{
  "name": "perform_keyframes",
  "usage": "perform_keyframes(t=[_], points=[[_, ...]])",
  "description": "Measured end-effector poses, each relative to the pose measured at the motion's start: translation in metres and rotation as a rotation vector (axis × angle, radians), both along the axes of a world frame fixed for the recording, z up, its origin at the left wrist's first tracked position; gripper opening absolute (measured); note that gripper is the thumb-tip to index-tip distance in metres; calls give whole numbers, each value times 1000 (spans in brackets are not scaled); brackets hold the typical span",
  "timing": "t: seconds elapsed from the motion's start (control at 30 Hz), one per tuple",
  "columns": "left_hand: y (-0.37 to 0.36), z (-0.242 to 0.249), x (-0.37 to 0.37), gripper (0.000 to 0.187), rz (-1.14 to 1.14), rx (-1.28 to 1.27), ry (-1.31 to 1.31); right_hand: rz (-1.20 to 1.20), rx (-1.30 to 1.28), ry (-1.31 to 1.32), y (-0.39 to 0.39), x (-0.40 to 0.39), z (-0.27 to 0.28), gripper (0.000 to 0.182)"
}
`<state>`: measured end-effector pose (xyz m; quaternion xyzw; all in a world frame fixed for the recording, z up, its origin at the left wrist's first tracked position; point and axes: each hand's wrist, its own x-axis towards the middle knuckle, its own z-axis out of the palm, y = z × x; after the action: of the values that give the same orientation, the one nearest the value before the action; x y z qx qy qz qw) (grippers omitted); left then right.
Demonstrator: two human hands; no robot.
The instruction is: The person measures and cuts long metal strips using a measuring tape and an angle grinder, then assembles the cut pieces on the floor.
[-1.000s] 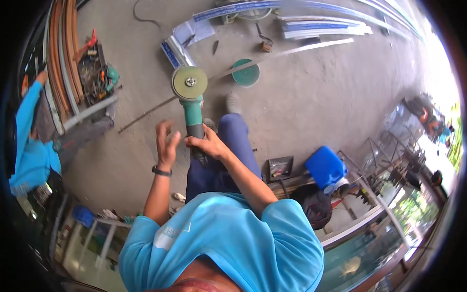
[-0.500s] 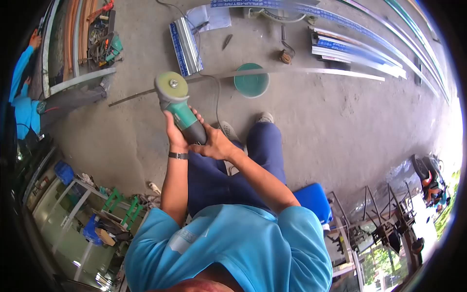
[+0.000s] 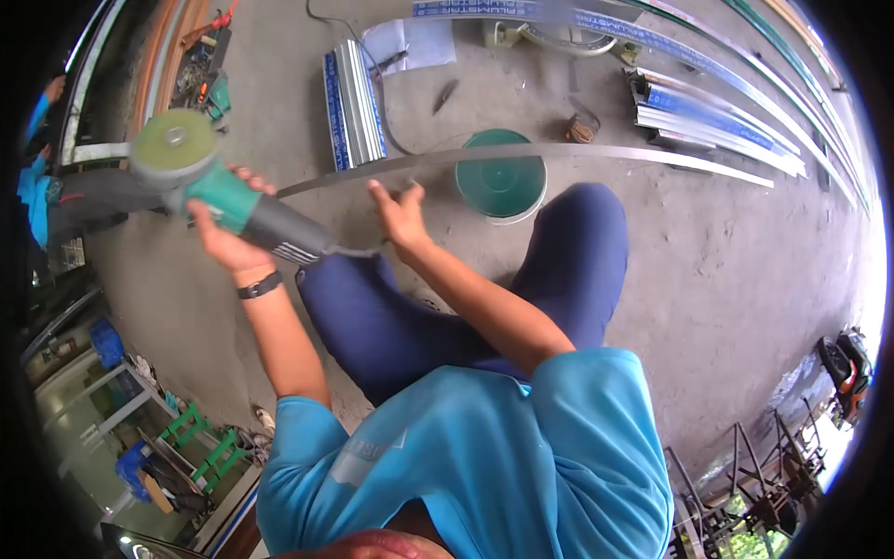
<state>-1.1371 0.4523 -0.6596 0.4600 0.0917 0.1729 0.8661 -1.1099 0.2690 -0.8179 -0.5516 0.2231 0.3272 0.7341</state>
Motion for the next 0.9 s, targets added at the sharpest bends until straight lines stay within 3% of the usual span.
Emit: perform_keyframes(t=[0.03,0.07,0.1,0.13,0.17,0.2,0.23,0.3,0.4,0.47,0.53,0.67,0.77,0.9], points=[[16,16,-6,80,19,48,-44,-44,120,-40,22,3,17,79],[33,34,-14,82,33,92,-81,-74,71,-107,49,10,29,61],[48,60,-22,84,99,238,-86,51,-171,-305,100,21,5,44],[62,90,-28,86,169,382,-103,84,-333,-540,135,26,35,26],[82,120,-34,85,149,446,-130,352,-215,-851,152,32,67,22],[93,147,-42,84,133,510,-146,923,-185,-1056,176,39,101,24],[93,169,-46,81,115,537,-123,1193,51,-968,190,29,133,39],[93,198,-53,75,82,596,-85,1528,492,-538,188,2,162,53],[69,161,-47,64,18,616,-35,1018,327,-550,157,-13,112,64],[48,121,-34,59,-66,636,40,796,193,-521,93,-7,82,74],[28,63,-9,61,-144,457,216,577,516,-410,21,-12,76,77],[-30,-10,32,54,-394,168,292,397,423,-434,-23,-33,105,67],[-64,-52,39,48,-363,146,307,208,232,-337,-32,-37,82,54],[-84,-88,35,50,-320,-2,322,250,123,-272,-51,-45,54,57]])
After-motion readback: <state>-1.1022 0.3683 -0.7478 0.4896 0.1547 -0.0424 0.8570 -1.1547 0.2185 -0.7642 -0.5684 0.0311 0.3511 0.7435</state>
